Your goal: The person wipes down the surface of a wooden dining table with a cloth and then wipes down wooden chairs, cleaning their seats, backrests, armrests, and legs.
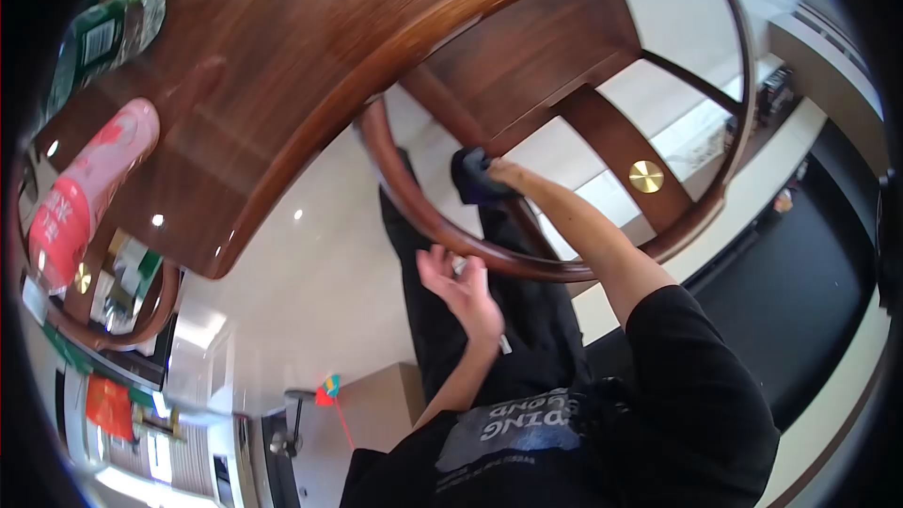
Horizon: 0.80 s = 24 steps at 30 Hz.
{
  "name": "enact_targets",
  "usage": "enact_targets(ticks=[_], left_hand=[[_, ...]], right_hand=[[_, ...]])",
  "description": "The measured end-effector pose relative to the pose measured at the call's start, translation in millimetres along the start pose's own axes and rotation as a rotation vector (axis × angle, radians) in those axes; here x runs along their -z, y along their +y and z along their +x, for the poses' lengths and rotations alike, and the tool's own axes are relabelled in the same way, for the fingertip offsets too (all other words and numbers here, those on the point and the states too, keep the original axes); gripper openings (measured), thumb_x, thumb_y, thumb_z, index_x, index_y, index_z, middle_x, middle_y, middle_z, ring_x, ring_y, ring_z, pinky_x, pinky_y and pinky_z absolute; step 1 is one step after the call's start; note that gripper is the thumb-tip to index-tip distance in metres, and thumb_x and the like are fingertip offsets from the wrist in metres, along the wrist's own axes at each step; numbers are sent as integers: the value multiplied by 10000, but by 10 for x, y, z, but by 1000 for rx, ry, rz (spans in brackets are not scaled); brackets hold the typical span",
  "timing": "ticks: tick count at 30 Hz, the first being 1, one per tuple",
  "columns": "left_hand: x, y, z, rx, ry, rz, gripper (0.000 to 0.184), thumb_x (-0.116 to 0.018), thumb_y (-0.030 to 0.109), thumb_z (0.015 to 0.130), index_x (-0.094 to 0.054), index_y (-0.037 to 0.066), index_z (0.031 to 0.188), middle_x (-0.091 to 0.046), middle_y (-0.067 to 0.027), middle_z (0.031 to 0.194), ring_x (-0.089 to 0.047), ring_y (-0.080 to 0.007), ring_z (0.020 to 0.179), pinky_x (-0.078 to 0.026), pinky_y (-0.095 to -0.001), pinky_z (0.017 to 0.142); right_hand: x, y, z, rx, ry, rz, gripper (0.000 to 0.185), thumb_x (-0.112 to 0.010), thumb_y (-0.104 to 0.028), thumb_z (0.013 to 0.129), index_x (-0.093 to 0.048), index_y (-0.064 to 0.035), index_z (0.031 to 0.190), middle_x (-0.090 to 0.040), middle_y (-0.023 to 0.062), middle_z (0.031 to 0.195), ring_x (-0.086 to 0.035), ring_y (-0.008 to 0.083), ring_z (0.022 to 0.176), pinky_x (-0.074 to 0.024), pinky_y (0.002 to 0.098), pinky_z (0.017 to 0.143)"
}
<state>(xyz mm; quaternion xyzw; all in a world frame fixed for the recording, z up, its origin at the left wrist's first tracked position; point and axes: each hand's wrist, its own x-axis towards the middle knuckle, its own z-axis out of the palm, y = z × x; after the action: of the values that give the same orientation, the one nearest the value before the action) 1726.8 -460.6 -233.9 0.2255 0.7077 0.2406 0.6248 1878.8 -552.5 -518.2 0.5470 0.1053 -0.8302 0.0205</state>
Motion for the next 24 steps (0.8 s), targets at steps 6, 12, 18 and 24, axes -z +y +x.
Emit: enact_targets(ticks=[6,12,18,24], left_hand=[[-667,504,467,-26,147,116,984,-757,96,838,-97,-33,1557,-190,-191,1589,-223,-272,1477,-212,-410,1201],[-551,164,497,-202,187,259,912,-715,205,875,-152,-49,1547,-203,-244,1585,-246,-349,1474,-214,-443,1205],[-618,166,504,-227,263,255,821,-658,203,903,-209,-88,1525,-258,-265,1574,-280,-350,1466,-217,-428,1207],[-786,188,496,-260,437,234,741,-645,225,902,-313,-64,1499,-399,-204,1507,-424,-283,1362,-300,-376,1147]], right_hand=[[-183,-856,-1398,-205,-14,-614,353,-629,-259,878,-714,-53,1151,-727,123,1046,-697,252,949,-548,405,809],[11,-1710,-3286,-353,247,-1253,396,-647,-256,859,-699,0,1157,-693,155,1147,-648,275,1106,-516,380,894],[686,-83,-2789,-602,670,-1214,927,-682,-383,835,-261,86,1515,-445,267,1424,-509,407,1246,-455,452,1004],[1237,-137,-1901,-473,819,-1026,1267,-695,-716,676,-192,32,1566,-300,296,1522,-406,490,1310,-371,561,1049]])
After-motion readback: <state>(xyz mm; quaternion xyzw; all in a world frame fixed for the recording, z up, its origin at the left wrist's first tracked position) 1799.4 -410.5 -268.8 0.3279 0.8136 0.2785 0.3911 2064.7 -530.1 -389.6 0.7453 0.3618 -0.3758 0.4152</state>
